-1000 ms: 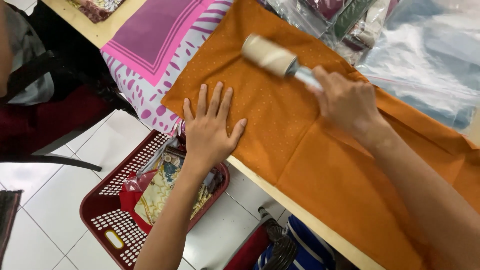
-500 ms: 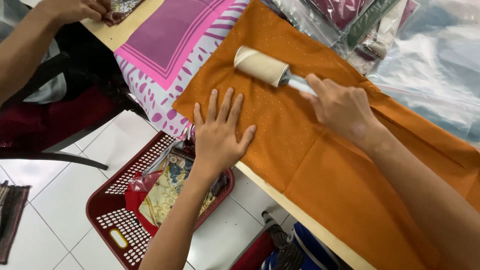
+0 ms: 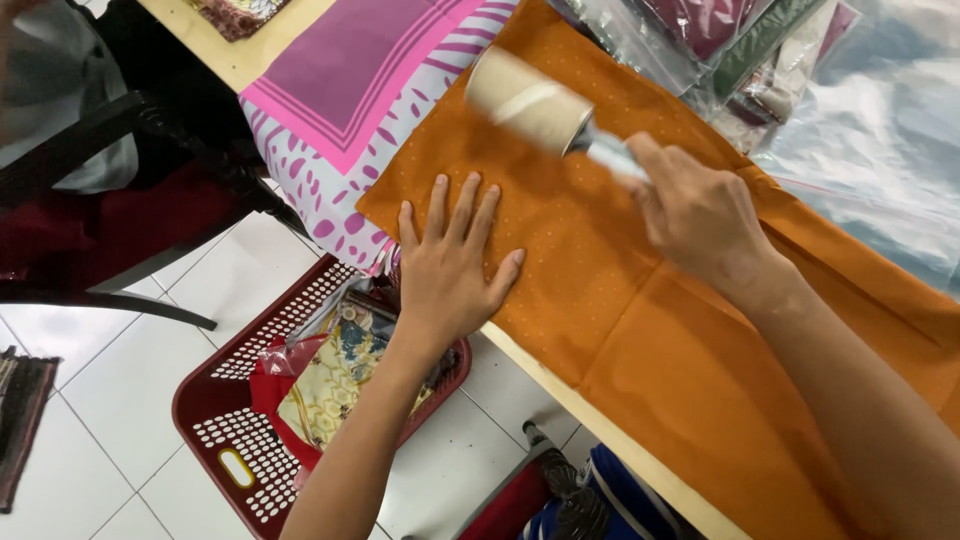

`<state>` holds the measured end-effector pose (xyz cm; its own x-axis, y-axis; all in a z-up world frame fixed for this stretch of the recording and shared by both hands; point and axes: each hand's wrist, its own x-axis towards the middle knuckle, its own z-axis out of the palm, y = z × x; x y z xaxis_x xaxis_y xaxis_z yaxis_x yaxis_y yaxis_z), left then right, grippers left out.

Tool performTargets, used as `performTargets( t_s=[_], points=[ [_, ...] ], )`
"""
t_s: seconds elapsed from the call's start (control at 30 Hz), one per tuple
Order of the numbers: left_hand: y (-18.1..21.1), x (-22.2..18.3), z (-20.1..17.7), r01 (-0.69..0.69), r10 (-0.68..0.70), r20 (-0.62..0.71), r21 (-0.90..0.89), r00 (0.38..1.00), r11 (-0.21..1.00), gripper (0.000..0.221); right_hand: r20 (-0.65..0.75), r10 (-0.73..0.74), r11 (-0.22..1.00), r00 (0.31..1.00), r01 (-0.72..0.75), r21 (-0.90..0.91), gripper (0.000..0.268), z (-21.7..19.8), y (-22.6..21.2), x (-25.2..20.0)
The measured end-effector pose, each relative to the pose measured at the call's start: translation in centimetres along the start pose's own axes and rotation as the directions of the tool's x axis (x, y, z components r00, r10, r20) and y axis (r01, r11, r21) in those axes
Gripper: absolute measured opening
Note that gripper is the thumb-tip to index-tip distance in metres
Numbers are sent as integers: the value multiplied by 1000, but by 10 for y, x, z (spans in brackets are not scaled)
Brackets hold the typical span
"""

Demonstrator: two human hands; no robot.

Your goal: Using a lint roller to clean a piece of orange fabric on a work table.

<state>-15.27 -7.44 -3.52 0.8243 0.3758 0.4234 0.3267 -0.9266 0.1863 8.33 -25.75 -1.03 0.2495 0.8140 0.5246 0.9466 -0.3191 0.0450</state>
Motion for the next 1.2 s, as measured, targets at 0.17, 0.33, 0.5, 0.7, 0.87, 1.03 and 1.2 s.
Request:
performTargets(
  t_s=[0.17,0.33,0.5,0.7,0.87,1.03,1.2],
  points=[
    [0,0,2,4,-5,-11,-18,1000,1000,72,55,-37,998,998,40,-43,40,10,3,12],
    [3,1,-10,15,-16,12,45,1000,999,70,122,121,993,985,-121,-8,18,8,8,42],
    [5,0,-10,-9,13,-50,76,999,997,69,5,130,991,991,-130,26,28,-14,-10,36],
    [-1,0,4,22,-22,-4,-29,1000,999,72,39,-52,997,998,54,-54,43,-9,-23,0],
    [0,-2,4,24,-25,-19,-15,1000,1000,71,25,97,978,995,-91,-190,38,24,-3,14],
    [0,0,1,28,-28,2,-14,1000,1000,71,-87,175,975,981,-184,-120,37,5,-22,12],
    [1,1,-4,42,-41,37,-25,998,999,71,40,275,931,961,-276,240,40,-33,-53,-9]
  ],
)
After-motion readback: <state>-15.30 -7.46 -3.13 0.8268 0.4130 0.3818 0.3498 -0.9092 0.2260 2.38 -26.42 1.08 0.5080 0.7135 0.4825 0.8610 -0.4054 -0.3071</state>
